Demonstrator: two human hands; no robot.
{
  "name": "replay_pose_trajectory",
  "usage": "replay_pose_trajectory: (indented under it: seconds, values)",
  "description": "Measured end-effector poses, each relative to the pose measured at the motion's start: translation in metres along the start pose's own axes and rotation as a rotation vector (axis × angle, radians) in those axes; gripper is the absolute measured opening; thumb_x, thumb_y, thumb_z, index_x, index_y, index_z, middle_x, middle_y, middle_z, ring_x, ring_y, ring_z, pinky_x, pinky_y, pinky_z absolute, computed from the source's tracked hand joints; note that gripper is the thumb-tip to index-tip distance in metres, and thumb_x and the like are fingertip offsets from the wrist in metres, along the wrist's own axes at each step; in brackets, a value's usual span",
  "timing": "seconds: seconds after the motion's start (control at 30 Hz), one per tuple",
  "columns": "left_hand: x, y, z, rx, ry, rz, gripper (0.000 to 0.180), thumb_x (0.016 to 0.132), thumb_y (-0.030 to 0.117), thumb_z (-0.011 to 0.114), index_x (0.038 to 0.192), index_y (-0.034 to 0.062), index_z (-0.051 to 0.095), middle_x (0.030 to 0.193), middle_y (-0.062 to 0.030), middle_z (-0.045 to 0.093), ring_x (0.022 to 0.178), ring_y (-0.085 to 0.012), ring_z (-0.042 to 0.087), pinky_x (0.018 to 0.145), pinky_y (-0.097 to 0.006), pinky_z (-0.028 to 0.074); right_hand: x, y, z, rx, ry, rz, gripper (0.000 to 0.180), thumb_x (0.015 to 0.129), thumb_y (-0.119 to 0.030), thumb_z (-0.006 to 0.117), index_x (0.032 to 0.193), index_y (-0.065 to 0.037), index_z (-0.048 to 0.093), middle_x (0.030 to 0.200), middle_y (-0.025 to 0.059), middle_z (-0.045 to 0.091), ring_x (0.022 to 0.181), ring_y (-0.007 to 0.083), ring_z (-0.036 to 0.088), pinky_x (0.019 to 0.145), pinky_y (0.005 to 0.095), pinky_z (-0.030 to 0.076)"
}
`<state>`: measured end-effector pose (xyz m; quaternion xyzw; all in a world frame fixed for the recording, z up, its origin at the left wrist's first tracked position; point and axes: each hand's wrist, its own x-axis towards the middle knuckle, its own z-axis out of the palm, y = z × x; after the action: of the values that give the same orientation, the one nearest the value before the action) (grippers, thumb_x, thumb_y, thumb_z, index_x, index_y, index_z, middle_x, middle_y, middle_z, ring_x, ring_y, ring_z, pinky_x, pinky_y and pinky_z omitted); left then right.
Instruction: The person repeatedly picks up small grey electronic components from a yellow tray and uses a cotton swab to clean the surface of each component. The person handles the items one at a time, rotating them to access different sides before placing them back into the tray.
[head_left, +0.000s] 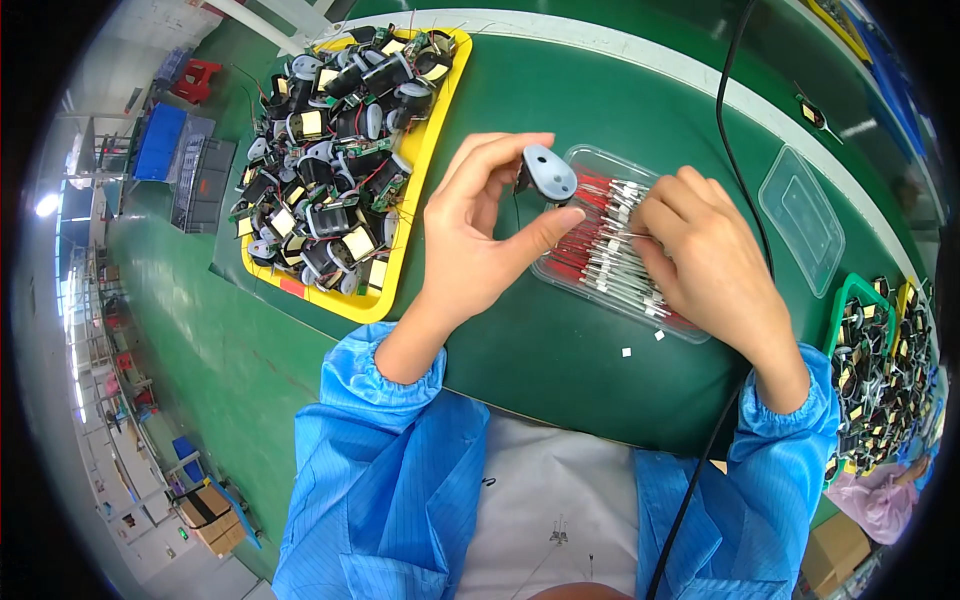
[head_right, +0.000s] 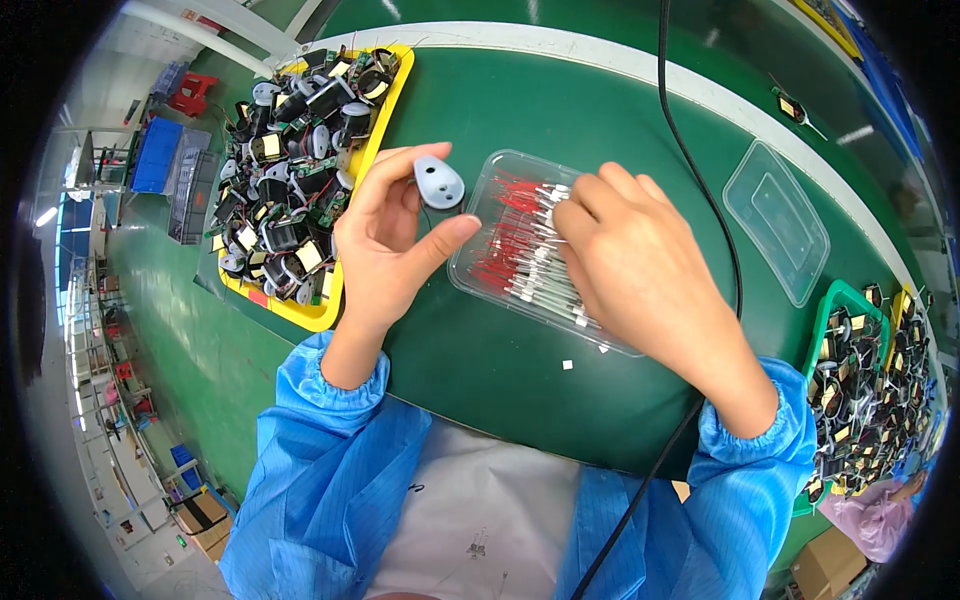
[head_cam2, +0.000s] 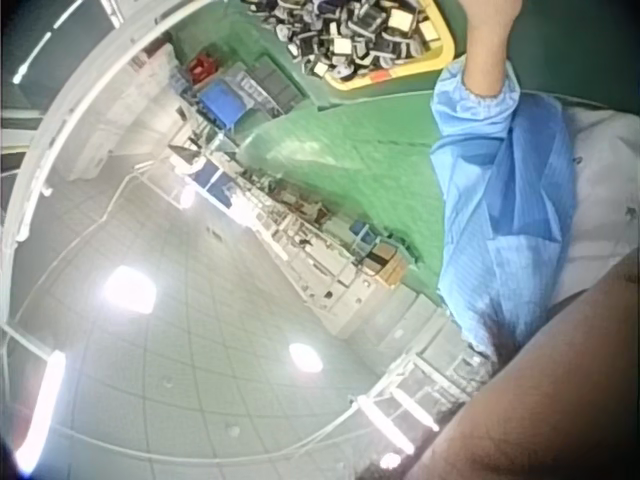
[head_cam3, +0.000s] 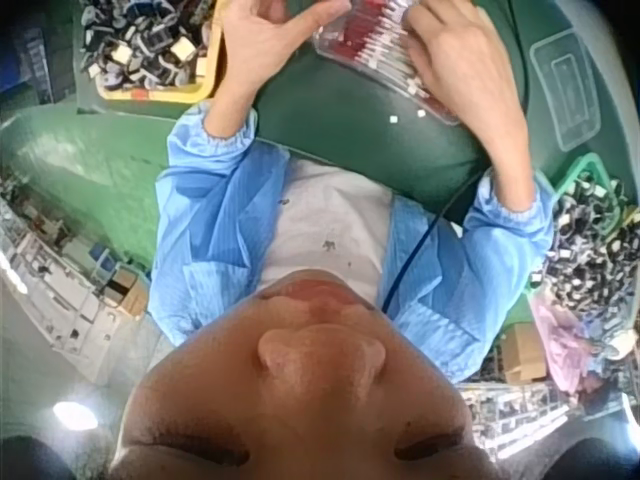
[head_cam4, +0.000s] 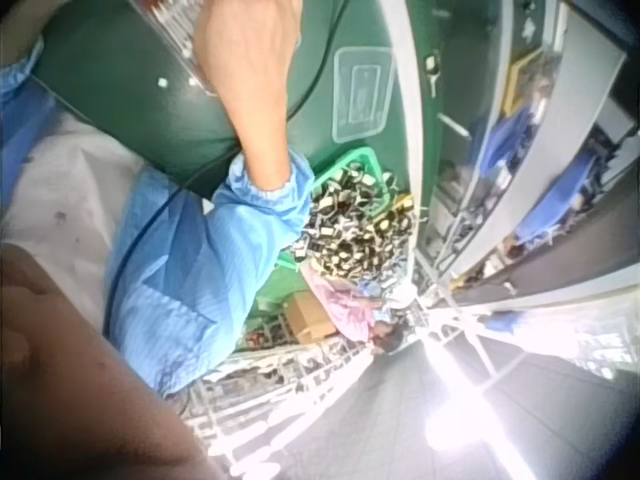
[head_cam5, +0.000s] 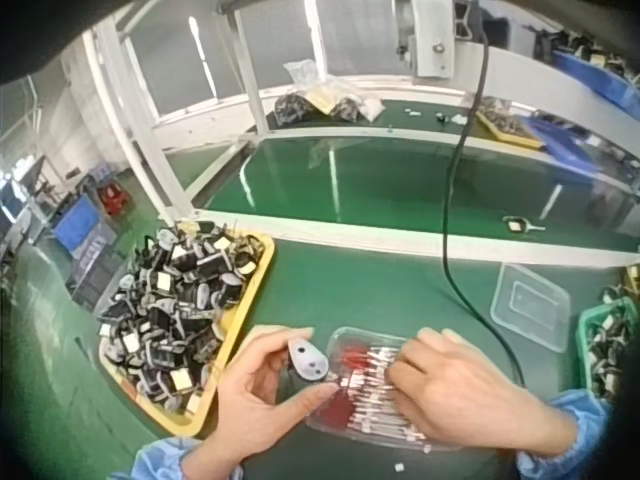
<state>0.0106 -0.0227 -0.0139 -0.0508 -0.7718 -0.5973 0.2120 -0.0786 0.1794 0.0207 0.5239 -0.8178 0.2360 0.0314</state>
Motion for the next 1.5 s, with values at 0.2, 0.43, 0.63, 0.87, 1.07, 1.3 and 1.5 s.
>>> replay_pose_trajectory:
  seconds: [0.2,0.43,0.63,0.87,1.07,1.3,1.5]
  values:
    - [-0.003,0.005,0.004,-0.246,0.071,-0.143,0.039,0.077,-0.01,0.066,0.108,0.001,0.046,0.107,-0.0174,0.059,0.088,-0.0154,0.058,0.078,-0.029,0.049,0.003,0.01,-0.03,0.237,0.063,0.093,0.011,0.075,-0.003,0.065,0.083,-0.001,0.058,0.07,0.0095,0.058,0.065,0.0227,0.057,0.066,0.0319,0.042]
    - [-0.003,0.001,0.006,-0.344,0.039,-0.2,0.023,0.087,0.002,0.057,0.104,0.0056,0.042,0.102,-0.0154,0.055,0.074,-0.0159,0.057,0.066,-0.026,0.046,0.001,-0.003,-0.038,0.929,0.266,0.316,0.019,0.09,-0.008,0.055,0.107,0.001,0.055,0.08,0.0063,0.059,0.07,0.0121,0.057,0.063,0.0248,0.045]
    - [-0.004,-0.005,-0.008,-0.618,-0.025,-0.211,0.022,0.096,0.024,0.046,0.107,0.0061,0.041,0.105,-0.013,0.049,0.072,-0.0198,0.056,0.059,-0.025,0.04,0.004,-0.004,-0.031,1.366,0.303,0.25,0.039,0.09,-0.017,0.055,0.121,0.005,0.046,0.097,0.0143,0.063,0.076,0.0154,0.06,0.061,0.0235,0.045]
    - [-0.002,0.002,-0.002,-0.361,-0.024,-0.105,0.035,0.094,0.027,0.055,0.116,0.002,0.045,0.103,-0.014,0.056,0.076,-0.0184,0.058,0.062,-0.026,0.045,0.0,-0.007,-0.031,1.014,0.306,0.511,0.029,0.088,-0.01,0.06,0.114,0.002,0.054,0.1,0.0129,0.063,0.071,0.0115,0.06,0.057,0.0217,0.043]
    - [-0.003,0.004,0.001,-0.353,-0.058,-0.072,0.043,0.088,0.023,0.065,0.119,-0.0003,0.048,0.102,-0.0143,0.06,0.082,-0.02,0.061,0.068,-0.029,0.05,-0.002,-0.011,-0.033,0.904,0.348,0.275,0.015,0.081,-0.003,0.066,0.096,0.0,0.063,0.082,0.0071,0.06,0.075,0.0115,0.054,0.064,0.0239,0.041]
    - [-0.006,0.008,0.009,-0.462,-0.1,-0.06,0.043,0.082,0.017,0.071,0.115,-0.0018,0.05,0.107,-0.0162,0.058,0.096,-0.0261,0.062,0.084,-0.037,0.051,-0.005,-0.015,-0.029,1.002,0.371,0.131,0.022,0.077,-0.012,0.074,0.089,0.0,0.059,0.081,0.0101,0.062,0.077,0.0179,0.054,0.068,0.0291,0.042]
    - [-0.007,0.008,0.005,-0.404,-0.176,0.026,0.042,0.079,0.013,0.073,0.111,-0.0016,0.051,0.108,-0.0168,0.057,0.1,-0.0293,0.061,0.087,-0.04,0.051,-0.011,-0.019,-0.032,0.751,0.403,0.014,0.025,0.079,-0.013,0.073,0.092,-0.001,0.055,0.08,0.0129,0.063,0.076,0.0194,0.054,0.068,0.0298,0.042]
